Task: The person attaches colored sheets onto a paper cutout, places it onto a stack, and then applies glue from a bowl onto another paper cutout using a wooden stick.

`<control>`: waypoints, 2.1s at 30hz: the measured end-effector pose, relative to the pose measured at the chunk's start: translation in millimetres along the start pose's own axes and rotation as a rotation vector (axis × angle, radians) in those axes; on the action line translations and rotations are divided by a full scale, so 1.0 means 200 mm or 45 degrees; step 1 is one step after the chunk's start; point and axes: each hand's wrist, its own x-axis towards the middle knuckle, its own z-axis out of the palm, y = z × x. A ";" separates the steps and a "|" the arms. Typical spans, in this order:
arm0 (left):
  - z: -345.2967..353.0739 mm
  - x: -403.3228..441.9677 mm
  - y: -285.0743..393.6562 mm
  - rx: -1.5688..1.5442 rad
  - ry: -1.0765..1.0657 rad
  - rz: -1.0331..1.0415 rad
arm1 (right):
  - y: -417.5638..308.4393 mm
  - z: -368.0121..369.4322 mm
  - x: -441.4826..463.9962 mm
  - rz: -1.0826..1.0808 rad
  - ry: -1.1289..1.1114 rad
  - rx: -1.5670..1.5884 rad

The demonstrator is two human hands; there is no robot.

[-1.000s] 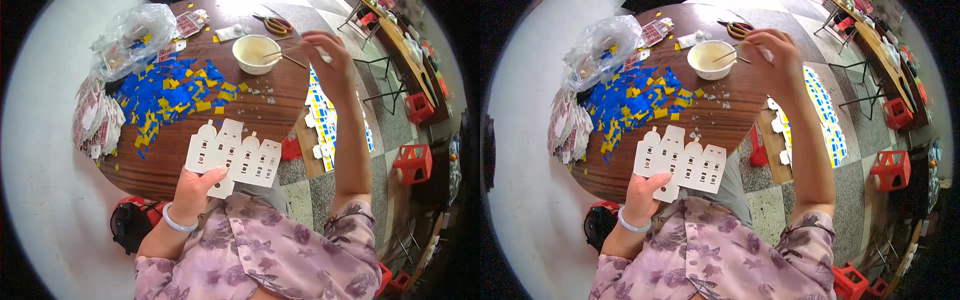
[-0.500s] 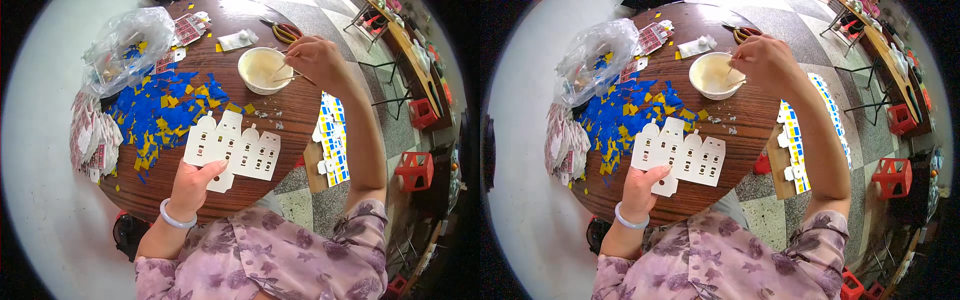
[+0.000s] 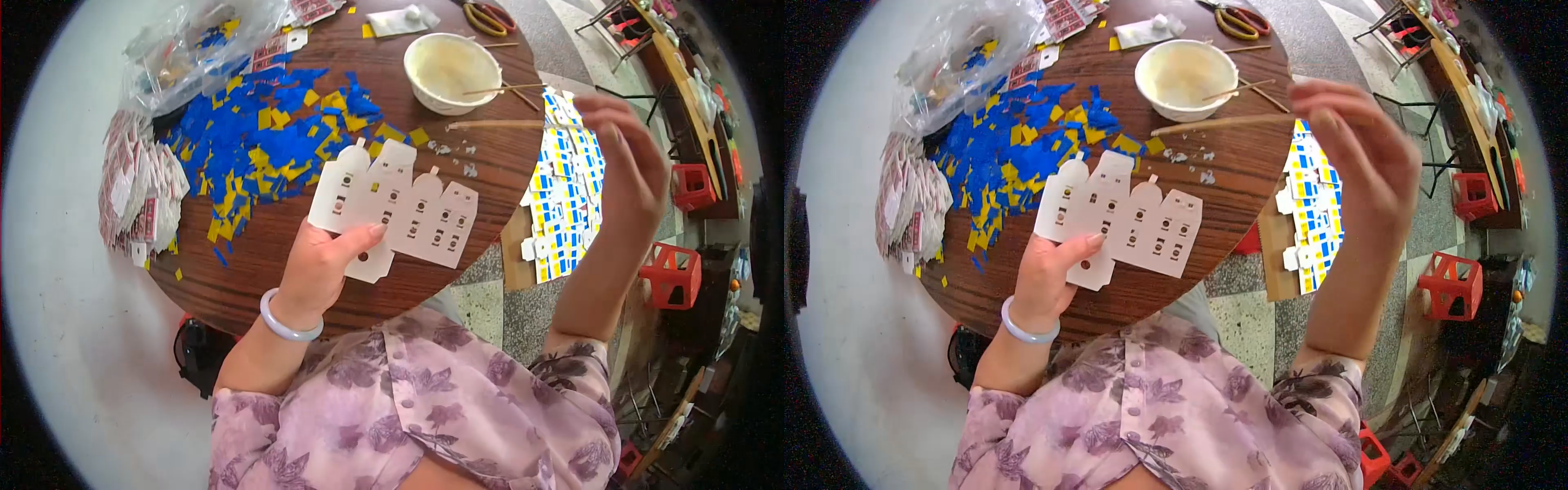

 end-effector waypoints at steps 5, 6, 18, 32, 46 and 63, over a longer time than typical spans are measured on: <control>-0.01 0.00 -0.02 0.006 -0.063 -0.006 | 0.15 0.09 -0.29 0.079 0.078 0.198; -0.01 0.00 -0.02 -0.002 -0.066 -0.015 | 0.18 0.11 -0.34 0.117 0.125 0.240; 0.00 0.00 -0.04 0.025 -0.102 -0.036 | 0.27 0.19 -0.47 0.240 0.203 0.455; 0.00 0.00 -0.04 -0.001 -0.101 -0.038 | 0.30 0.20 -0.51 0.292 0.261 0.511; 0.01 0.00 -0.04 -0.013 -0.120 -0.050 | 0.31 0.22 -0.50 0.284 0.224 0.426; 0.00 -0.01 -0.02 0.005 -0.110 -0.065 | 0.31 0.23 -0.52 0.221 0.141 0.319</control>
